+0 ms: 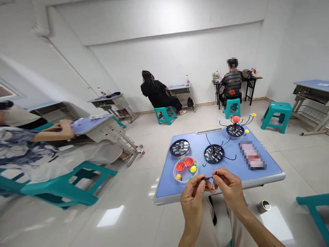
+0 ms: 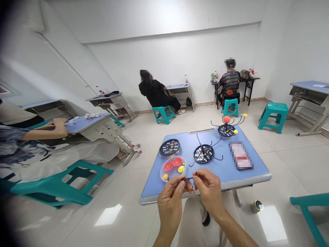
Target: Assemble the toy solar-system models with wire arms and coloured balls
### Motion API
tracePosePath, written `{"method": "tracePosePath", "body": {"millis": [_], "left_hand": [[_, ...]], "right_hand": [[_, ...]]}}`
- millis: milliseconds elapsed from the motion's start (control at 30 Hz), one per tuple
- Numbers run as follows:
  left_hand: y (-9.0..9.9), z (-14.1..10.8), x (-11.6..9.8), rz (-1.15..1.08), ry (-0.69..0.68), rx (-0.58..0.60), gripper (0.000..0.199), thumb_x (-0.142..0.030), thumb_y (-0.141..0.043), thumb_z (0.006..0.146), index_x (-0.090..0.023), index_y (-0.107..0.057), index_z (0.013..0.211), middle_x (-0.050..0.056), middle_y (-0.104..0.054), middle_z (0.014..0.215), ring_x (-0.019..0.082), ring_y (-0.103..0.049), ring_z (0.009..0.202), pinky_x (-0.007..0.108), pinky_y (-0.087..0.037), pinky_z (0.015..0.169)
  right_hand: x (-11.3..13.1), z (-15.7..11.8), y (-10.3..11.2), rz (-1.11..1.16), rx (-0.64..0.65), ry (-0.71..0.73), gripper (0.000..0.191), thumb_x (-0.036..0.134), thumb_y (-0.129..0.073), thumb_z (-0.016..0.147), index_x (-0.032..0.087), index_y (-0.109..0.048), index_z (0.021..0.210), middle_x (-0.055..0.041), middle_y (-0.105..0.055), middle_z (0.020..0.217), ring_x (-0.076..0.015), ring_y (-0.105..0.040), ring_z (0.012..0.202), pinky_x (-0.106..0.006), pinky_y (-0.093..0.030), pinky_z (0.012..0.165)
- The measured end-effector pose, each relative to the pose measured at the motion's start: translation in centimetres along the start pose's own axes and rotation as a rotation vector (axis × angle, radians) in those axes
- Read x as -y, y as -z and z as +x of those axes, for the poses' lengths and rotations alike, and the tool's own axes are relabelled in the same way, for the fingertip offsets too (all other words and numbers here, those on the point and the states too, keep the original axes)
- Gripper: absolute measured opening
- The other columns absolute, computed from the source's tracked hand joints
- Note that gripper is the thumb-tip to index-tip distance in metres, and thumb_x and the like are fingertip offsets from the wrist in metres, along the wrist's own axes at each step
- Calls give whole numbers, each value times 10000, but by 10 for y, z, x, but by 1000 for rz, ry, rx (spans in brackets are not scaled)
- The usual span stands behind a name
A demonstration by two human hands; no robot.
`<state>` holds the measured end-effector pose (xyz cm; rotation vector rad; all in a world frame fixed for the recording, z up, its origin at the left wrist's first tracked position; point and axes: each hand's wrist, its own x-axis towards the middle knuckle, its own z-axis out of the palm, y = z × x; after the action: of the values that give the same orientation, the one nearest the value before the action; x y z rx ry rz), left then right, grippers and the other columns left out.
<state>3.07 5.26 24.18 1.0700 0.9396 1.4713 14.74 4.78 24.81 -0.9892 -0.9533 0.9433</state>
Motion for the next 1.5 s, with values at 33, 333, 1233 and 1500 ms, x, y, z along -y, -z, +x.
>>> {"method": "tracePosePath", "body": {"millis": [33, 333, 1233, 1500], "left_hand": [[0, 0, 0, 3, -3, 1, 240, -354, -692, 797, -156, -675, 932, 19, -698, 681, 179, -680, 617, 325, -585, 614], [3, 2, 1, 66, -45, 18, 210, -329, -704, 800, -167, -692, 935, 19, -710, 693, 173, -689, 612, 319, -600, 638], [-4, 15, 23, 248, -322, 43, 125, -240, -648, 848, -189, -721, 936, -23, -692, 623, 122, -650, 512, 236, -574, 540], [-17, 45, -1, 352, -295, 174, 159, -258, -636, 836, -188, -737, 936, -6, -682, 658, 105, -607, 480, 223, -536, 476]], "right_hand": [[-1, 1, 0, -11, -1, 6, 109, 297, -684, 781, 193, -709, 760, -25, -622, 744, -123, -542, 544, -266, -476, 532], [-4, 3, 3, -65, -2, 52, 89, 261, -661, 805, 200, -714, 767, -35, -633, 780, -128, -537, 583, -253, -467, 529], [-18, 10, 6, -47, 14, -7, 133, 263, -668, 774, 171, -712, 688, -2, -610, 651, -114, -553, 510, -233, -476, 491], [4, 40, 22, -145, 148, -28, 91, 266, -684, 723, 176, -684, 742, 16, -601, 638, -105, -506, 522, -230, -414, 493]]}}
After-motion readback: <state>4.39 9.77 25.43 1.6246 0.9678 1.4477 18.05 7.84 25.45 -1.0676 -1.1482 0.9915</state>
